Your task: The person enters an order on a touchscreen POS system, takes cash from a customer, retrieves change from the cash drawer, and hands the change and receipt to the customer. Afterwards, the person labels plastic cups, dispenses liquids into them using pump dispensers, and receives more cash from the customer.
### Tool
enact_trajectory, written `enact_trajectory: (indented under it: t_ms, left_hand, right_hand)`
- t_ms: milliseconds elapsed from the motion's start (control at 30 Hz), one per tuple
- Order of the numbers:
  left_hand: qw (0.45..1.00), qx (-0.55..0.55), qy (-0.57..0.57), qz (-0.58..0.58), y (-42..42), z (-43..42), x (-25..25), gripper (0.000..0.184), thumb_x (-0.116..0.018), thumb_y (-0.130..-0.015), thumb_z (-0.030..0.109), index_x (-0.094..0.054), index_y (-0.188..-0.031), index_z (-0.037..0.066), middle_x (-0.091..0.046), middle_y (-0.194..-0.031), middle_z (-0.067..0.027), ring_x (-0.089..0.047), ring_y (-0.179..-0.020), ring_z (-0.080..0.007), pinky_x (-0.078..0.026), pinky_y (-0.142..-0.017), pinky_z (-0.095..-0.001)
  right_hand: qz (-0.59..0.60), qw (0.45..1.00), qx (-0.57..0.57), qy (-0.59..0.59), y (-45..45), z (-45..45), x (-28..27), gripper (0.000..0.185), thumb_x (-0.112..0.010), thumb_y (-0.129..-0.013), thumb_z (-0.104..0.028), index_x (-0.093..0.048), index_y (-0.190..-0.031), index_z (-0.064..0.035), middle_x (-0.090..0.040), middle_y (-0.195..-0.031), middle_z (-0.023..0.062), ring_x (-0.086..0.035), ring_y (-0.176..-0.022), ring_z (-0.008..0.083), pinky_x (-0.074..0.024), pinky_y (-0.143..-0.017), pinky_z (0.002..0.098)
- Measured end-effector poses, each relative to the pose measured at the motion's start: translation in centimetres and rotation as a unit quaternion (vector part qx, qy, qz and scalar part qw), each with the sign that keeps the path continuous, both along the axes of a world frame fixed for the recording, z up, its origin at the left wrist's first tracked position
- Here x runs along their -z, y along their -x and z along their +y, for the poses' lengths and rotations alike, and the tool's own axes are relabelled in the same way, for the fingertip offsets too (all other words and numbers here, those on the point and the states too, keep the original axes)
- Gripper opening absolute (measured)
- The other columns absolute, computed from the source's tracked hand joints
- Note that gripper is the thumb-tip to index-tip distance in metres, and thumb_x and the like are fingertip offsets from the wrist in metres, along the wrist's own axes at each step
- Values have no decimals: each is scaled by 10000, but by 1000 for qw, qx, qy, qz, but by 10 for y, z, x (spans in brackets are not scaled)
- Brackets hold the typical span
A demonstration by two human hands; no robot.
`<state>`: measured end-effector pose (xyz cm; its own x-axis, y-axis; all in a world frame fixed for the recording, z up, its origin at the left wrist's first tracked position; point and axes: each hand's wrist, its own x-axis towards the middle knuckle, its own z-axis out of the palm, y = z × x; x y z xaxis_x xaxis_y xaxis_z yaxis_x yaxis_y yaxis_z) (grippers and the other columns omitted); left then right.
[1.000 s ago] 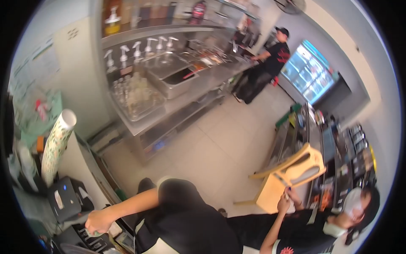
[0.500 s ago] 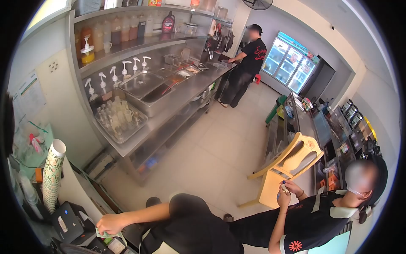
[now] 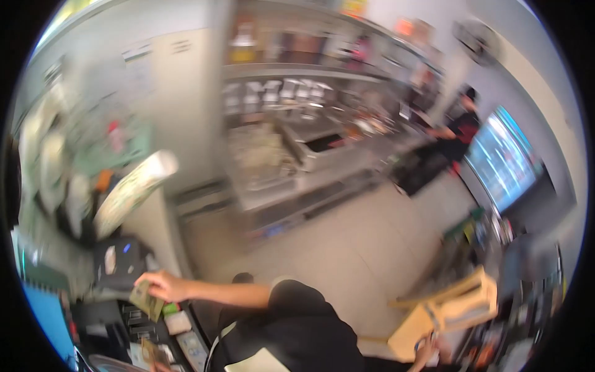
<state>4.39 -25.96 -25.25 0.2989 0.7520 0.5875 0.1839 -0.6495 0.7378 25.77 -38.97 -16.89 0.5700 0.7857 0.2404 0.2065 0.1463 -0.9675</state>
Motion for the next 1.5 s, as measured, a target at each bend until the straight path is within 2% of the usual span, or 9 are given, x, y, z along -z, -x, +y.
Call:
enact_trajectory:
  t_ms: [67,233,400,500,600,967,1067,1367,1500]
  left_hand:
    - [998,-36,57,-15,30,-3,1,74,-559,-853,71,-588,-873,6,-559,-792,-100,-535,-756,-199,-439,-686,-307]
    - [978,-140,134,-81,38,-37,-12,29,-569,-793,-19,-575,-808,5,-465,-773,-30,-486,-628,-96,-394,-518,-200]
    - [942,-233,204,-130,49,-56,-18,56,-600,-767,-34,-581,-808,-2,-433,-749,-13,-433,-556,-47,-338,-436,-177]
    - [919,-291,206,-167,54,-64,-15,62,-603,-767,-32,-584,-818,-3,-427,-742,1,-414,-540,-40,-313,-449,-172]
    - [903,-322,209,-195,56,-65,-22,68,-600,-772,-36,-585,-828,0,-430,-742,13,-408,-538,-34,-302,-455,-171]
    - [868,-366,252,-222,49,-80,-26,128,-608,-769,-30,-577,-889,4,-432,-785,16,-392,-601,-34,-298,-498,-178]
    - [868,-365,237,-240,52,-75,-30,180,-606,-765,-30,-570,-937,6,-444,-801,9,-394,-656,-47,-313,-550,-187]
    - [885,-348,210,-227,54,-70,-39,245,-602,-763,-32,-556,-1002,-6,-519,-905,-25,-475,-786,-87,-366,-676,-201]
    - [892,-341,217,-204,58,-75,-35,276,-595,-777,-32,-535,-1045,-9,-541,-926,-47,-494,-797,-87,-388,-680,-204]
  right_hand:
    - [-120,984,33,-129,-11,41,19,170,-477,-761,36,-606,-857,-19,-592,-792,77,-572,-663,159,-460,-610,270]
    - [-138,984,-66,-91,-42,120,-20,214,-386,-650,-3,-592,-705,15,-588,-701,82,-530,-593,117,-432,-541,249]
    - [-224,967,-111,-40,-61,217,-119,529,-431,-743,-52,-429,-1272,-54,-500,-496,50,-415,-440,87,-369,-466,255]
    - [-332,926,-166,-67,-49,276,-145,623,-443,-744,-67,-333,-1353,-138,-453,-463,102,-393,-398,180,-364,-482,300]
    - [-407,897,-160,-69,-23,322,-151,652,-466,-737,-123,-305,-1368,-155,-499,-480,125,-457,-413,263,-406,-517,349]
    - [-386,914,-88,-91,2,379,-130,698,-494,-735,-148,-243,-1383,-86,-517,-474,108,-506,-410,231,-432,-513,343]
    - [-356,925,-123,-49,6,372,-137,705,-490,-732,-207,-235,-1382,-105,-584,-588,182,-586,-570,366,-475,-622,443]
    - [-393,910,-104,-78,5,380,-133,675,-477,-742,-124,-262,-1381,-103,-498,-465,114,-471,-387,189,-409,-477,321]
    - [-370,917,-122,-85,7,374,-134,677,-491,-740,-152,-265,-1375,-91,-525,-497,132,-525,-439,248,-433,-509,339]
